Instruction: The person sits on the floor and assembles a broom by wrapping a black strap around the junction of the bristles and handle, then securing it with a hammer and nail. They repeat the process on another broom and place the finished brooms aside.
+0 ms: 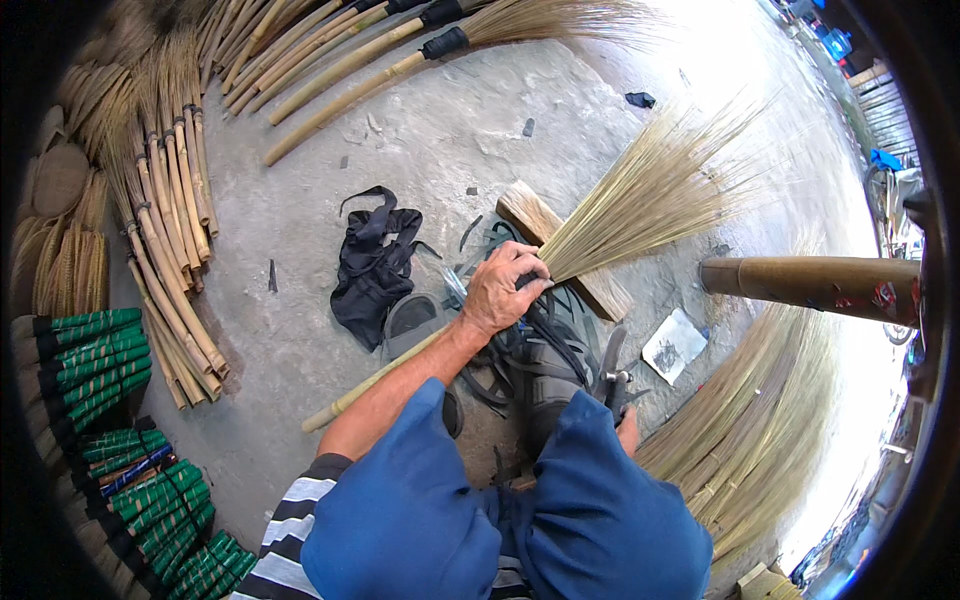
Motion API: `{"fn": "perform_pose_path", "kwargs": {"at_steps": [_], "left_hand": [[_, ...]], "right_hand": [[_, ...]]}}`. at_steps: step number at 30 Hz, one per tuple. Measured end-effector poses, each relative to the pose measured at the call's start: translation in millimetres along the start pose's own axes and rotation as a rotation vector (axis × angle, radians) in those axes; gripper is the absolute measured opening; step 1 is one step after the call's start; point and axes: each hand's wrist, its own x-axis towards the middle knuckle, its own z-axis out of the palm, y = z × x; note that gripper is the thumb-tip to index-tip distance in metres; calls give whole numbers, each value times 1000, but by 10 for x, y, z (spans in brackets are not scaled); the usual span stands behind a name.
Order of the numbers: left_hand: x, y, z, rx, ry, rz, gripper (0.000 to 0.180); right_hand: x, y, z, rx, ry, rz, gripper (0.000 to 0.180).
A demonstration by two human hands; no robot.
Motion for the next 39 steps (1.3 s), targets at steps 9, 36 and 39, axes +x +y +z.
{"fn": "perform_pose_path", "kwargs": {"at_steps": [9,36,39], "left_hand": [[14,-62,15,-29,-14,9,19],[11,-35,-9,-2,13,-17,23],[-4,-2,-23,75,4,4,26]], "right_hand": [[124,-941,-283,171,-104,-307,33],[501,-2257,-207,26,-50,-716,32],[526,-2249,-240,14,-120,-592,34]]}}
